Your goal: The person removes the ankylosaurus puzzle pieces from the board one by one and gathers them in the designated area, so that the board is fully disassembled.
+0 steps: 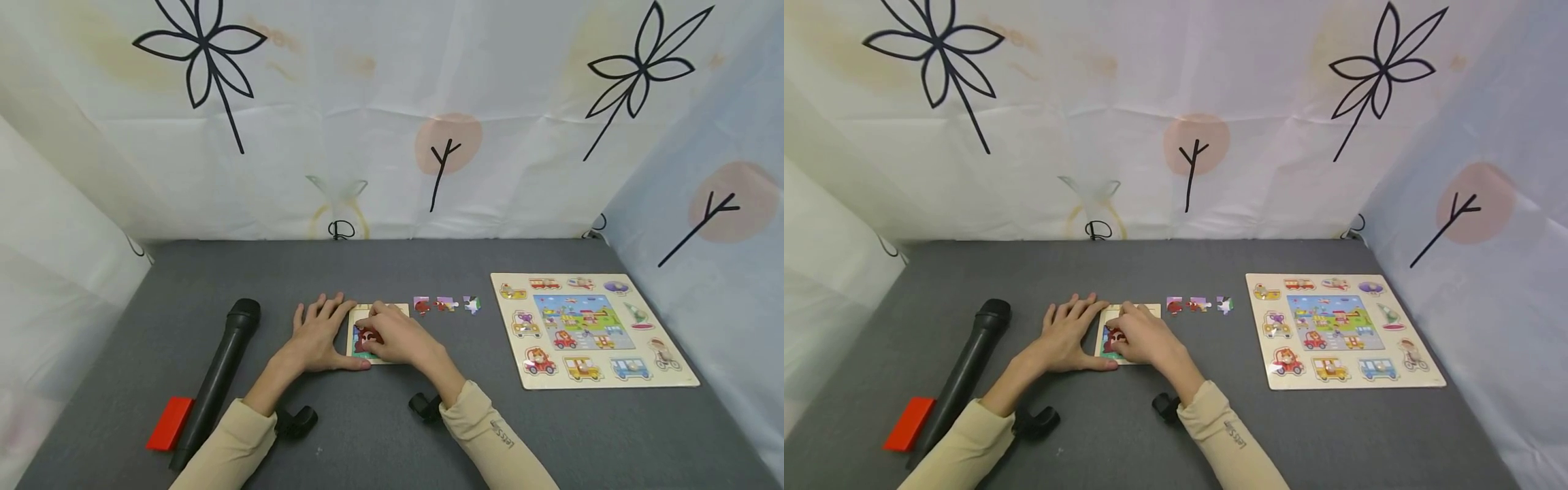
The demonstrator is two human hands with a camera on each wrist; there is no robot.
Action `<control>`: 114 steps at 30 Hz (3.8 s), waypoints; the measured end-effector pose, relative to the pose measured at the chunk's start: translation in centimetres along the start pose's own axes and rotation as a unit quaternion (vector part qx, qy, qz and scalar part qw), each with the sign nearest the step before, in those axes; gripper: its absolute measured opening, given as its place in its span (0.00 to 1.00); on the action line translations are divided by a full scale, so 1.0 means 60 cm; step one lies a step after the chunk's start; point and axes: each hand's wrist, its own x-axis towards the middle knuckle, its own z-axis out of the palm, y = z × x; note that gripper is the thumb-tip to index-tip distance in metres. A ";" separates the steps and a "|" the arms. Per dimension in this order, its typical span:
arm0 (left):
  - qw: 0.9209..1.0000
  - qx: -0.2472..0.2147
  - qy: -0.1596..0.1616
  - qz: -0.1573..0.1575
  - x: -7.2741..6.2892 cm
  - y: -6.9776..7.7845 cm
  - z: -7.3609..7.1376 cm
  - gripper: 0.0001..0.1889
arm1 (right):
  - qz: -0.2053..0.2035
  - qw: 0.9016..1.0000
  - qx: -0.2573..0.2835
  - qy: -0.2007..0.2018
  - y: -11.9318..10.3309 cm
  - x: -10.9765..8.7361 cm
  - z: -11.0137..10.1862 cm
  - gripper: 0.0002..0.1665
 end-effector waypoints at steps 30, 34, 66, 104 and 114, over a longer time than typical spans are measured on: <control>1.000 0.005 0.002 -0.002 0.002 0.001 0.000 0.60 | -0.027 0.999 0.013 0.025 0.001 0.003 -0.002 0.17; 1.000 0.004 0.001 -0.003 0.002 0.001 0.000 0.60 | -0.027 0.999 0.001 0.034 0.002 0.004 -0.001 0.16; 1.000 0.000 -0.006 -0.011 0.003 0.001 0.000 0.59 | 0.059 0.995 0.003 0.081 0.070 -0.069 -0.041 0.16; 1.000 -0.006 -0.006 -0.007 0.004 -0.003 0.002 0.59 | 0.054 0.996 -0.007 0.066 0.117 -0.097 -0.044 0.17; 1.000 -0.009 -0.007 -0.007 0.005 -0.003 0.002 0.58 | 0.045 0.997 -0.001 0.060 0.120 -0.098 -0.046 0.19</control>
